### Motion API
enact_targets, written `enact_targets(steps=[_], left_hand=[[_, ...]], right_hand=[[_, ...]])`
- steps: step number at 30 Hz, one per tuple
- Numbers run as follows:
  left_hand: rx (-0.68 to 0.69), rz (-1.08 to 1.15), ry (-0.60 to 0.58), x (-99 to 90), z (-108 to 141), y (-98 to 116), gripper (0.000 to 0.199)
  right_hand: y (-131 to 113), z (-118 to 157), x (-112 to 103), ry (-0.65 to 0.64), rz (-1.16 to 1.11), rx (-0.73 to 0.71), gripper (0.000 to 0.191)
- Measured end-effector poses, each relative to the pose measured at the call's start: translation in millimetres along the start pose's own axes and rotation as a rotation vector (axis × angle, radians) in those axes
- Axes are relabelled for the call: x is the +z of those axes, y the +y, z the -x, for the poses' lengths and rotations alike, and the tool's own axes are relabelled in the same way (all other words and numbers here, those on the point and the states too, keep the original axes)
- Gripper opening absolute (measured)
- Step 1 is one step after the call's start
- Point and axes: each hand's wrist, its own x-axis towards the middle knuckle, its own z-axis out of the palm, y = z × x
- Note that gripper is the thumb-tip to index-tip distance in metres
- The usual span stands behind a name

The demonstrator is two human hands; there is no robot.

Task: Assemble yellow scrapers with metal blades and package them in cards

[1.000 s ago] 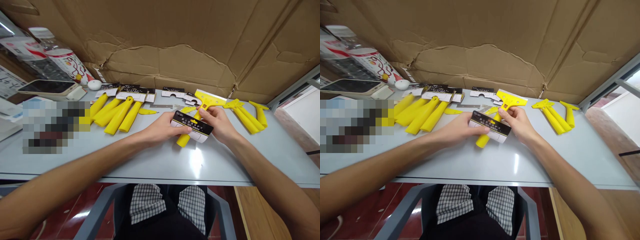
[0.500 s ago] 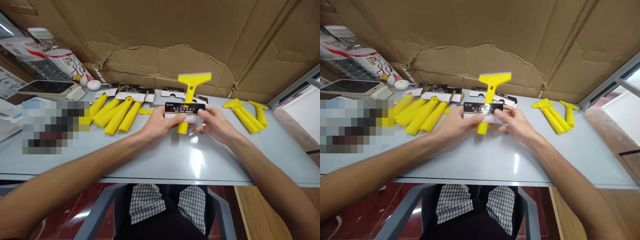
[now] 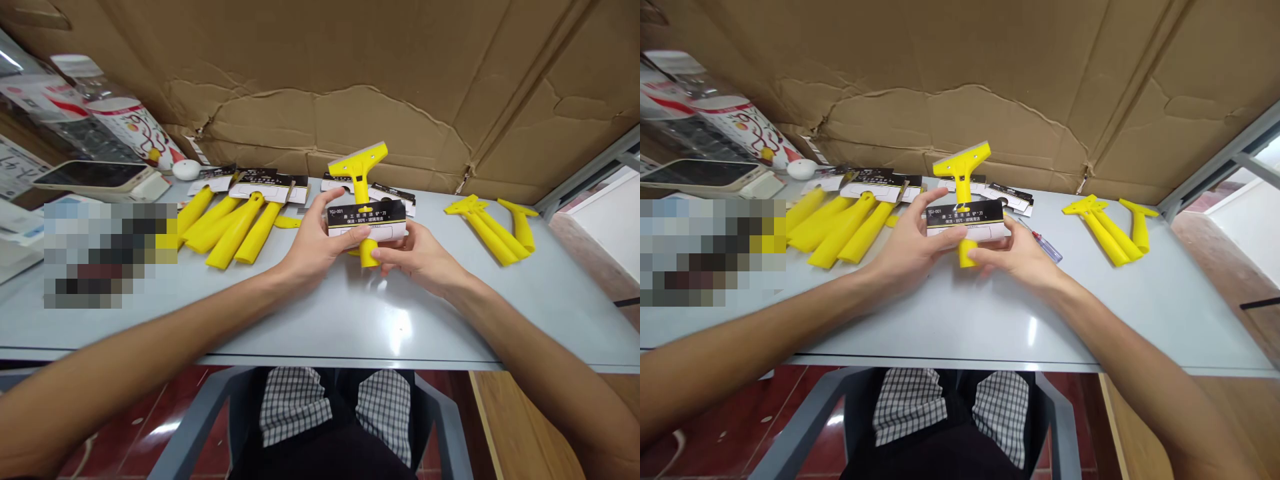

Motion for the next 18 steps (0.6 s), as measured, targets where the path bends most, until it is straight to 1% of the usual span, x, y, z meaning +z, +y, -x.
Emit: enact_targets(steps=[5, 7, 9, 10, 12, 15, 16, 18], left_hand=[[0.057, 0.009, 0.069, -3.0, -8, 2, 0.089], [0.078, 0.035, 0.068, -6.3, -13, 1, 0.095], [0.101, 0.057, 0.068, -9.9, -18, 0, 0.103], [0.107, 0.066, 0.069, -11.4, -20, -1, 0.106], [0.112, 0.074, 0.065, -12.9, -21, -1, 0.108], [0.109, 0.070, 0.049, -11.1, -19, 1, 0.103], [0.103, 0.071, 0.044, -9.7, -17, 2, 0.102], [0.097, 0.074, 0.034, -7.0, -14, 4, 0.099]], right_hand=[[-4, 2, 3, -0.044, 0.081, 0.099, 0.063], [-3, 1, 2, -0.073, 0.086, 0.116, 0.074], [0, 0, 1, -0.104, 0.079, 0.126, 0.078], [2, -1, 0, -0.119, 0.086, 0.128, 0.074], [3, -2, -1, -0.159, 0.127, 0.121, 0.060], [3, -1, 1, -0.220, 0.167, 0.109, 0.043], [2, 0, 3, -0.216, 0.168, 0.104, 0.040], [2, 1, 5, -0.161, 0.173, 0.083, 0.038]])
